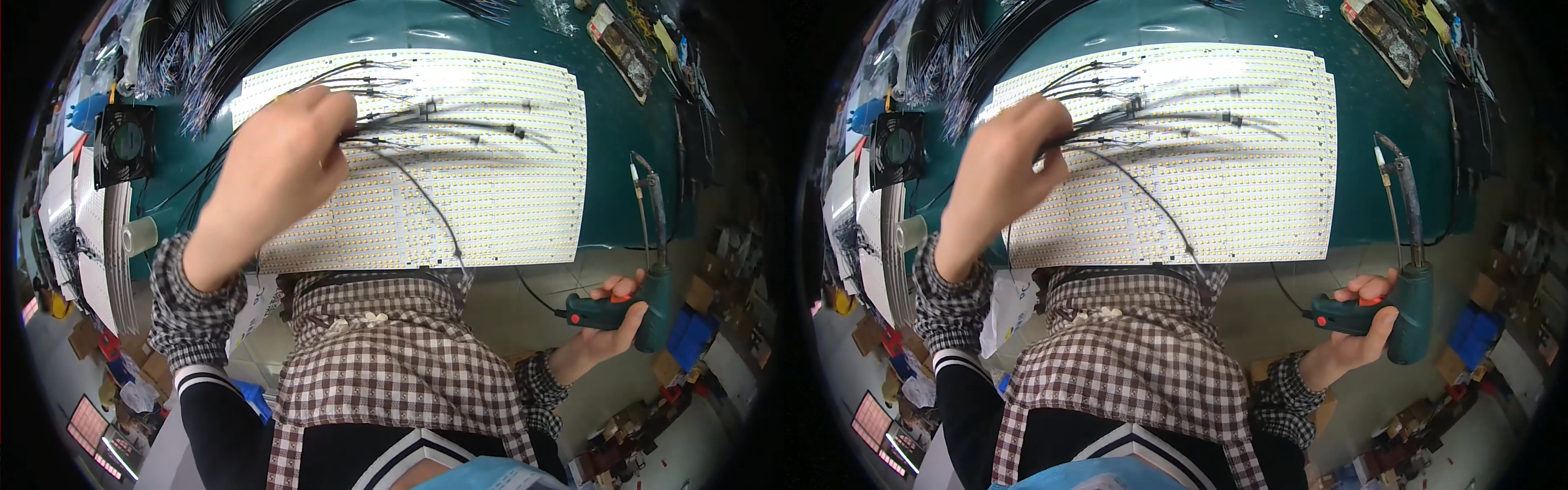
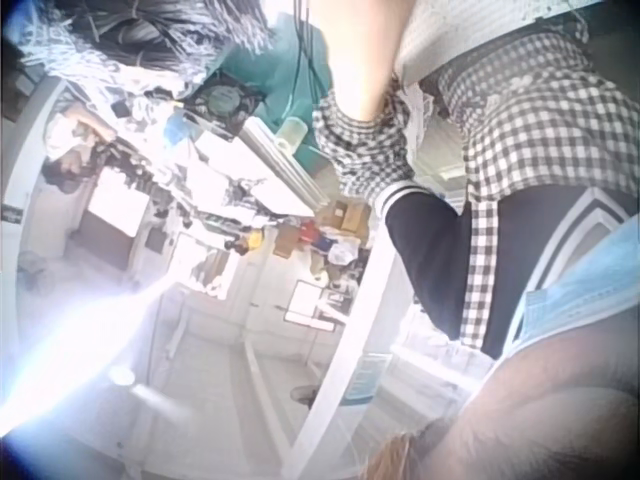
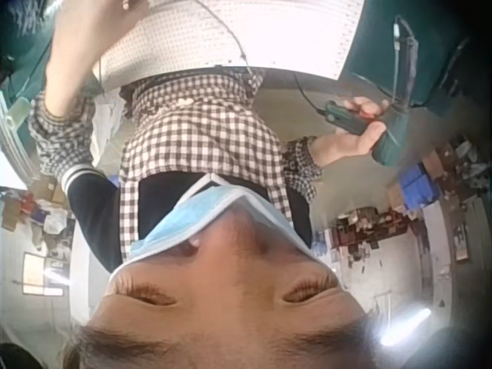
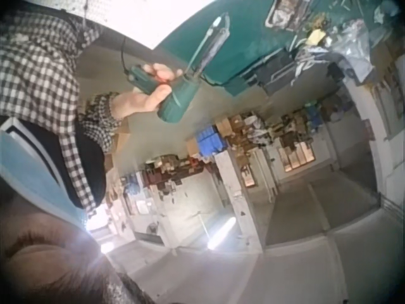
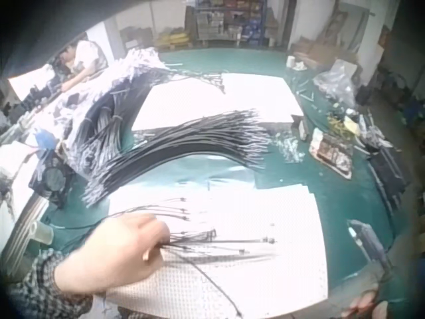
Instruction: The person uses a soldering iron to attach black wires to a large LED panel on a green workbench. They repeatedly position wire ends onto contact points and apply the soldering iron to secure them. The person handles multiple wires and panels throughout the process.
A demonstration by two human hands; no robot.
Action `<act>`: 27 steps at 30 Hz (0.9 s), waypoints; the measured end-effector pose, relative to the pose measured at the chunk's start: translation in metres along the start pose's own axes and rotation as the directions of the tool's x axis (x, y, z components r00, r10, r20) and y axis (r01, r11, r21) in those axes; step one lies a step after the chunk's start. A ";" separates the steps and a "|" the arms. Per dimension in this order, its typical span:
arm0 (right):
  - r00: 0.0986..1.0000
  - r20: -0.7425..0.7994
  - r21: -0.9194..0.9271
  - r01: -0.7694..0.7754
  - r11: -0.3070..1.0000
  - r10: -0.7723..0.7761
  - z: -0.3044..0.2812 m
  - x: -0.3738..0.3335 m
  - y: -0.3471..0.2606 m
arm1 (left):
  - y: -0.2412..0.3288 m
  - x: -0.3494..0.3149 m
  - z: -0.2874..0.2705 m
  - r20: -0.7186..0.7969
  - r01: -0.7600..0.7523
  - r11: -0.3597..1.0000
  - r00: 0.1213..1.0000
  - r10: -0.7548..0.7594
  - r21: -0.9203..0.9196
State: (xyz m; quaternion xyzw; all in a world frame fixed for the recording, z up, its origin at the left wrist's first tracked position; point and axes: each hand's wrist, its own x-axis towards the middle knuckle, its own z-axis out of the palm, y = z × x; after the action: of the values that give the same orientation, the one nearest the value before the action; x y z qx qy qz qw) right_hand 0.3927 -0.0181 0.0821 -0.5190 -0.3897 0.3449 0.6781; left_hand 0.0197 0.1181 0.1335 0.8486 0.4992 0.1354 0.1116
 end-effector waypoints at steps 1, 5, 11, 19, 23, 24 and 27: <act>1.000 0.002 -0.007 -0.003 1.000 0.003 0.002 0.002 -0.001 | -0.006 0.007 -0.006 -0.011 0.013 0.999 1.000 -0.014 -0.040; 0.998 0.061 -0.028 -0.019 0.999 0.020 0.004 0.003 -0.002 | -0.032 0.025 -0.005 -0.070 0.088 0.984 0.994 -0.078 0.152; 0.988 0.131 -0.008 -0.078 0.997 0.079 0.010 0.003 0.001 | -0.004 0.036 0.029 -0.113 -0.397 0.902 0.901 0.418 0.169; 0.976 0.203 0.019 -0.089 0.996 0.083 0.016 0.000 0.006 | -0.010 0.047 0.039 -0.002 -0.331 0.936 0.943 0.333 -0.121; 0.965 0.238 0.021 -0.116 0.993 0.108 0.019 -0.003 0.009 | 0.027 -0.006 0.010 0.058 -0.029 1.000 0.998 0.029 -0.002; 0.960 0.258 0.023 -0.114 0.993 0.104 0.021 -0.001 0.011 | 0.028 -0.013 0.012 0.112 0.055 0.998 0.992 -0.059 0.040; 0.954 0.268 0.041 -0.151 0.988 0.135 0.023 0.000 0.015 | 0.018 -0.019 0.035 0.043 0.023 0.994 0.999 -0.027 0.107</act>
State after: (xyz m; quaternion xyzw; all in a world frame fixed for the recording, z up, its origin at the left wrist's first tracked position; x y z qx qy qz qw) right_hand 0.3709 -0.0051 0.0714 -0.4743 -0.4274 0.4708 0.6088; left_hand 0.0377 0.0914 0.1038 0.8498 0.5137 0.0883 0.0790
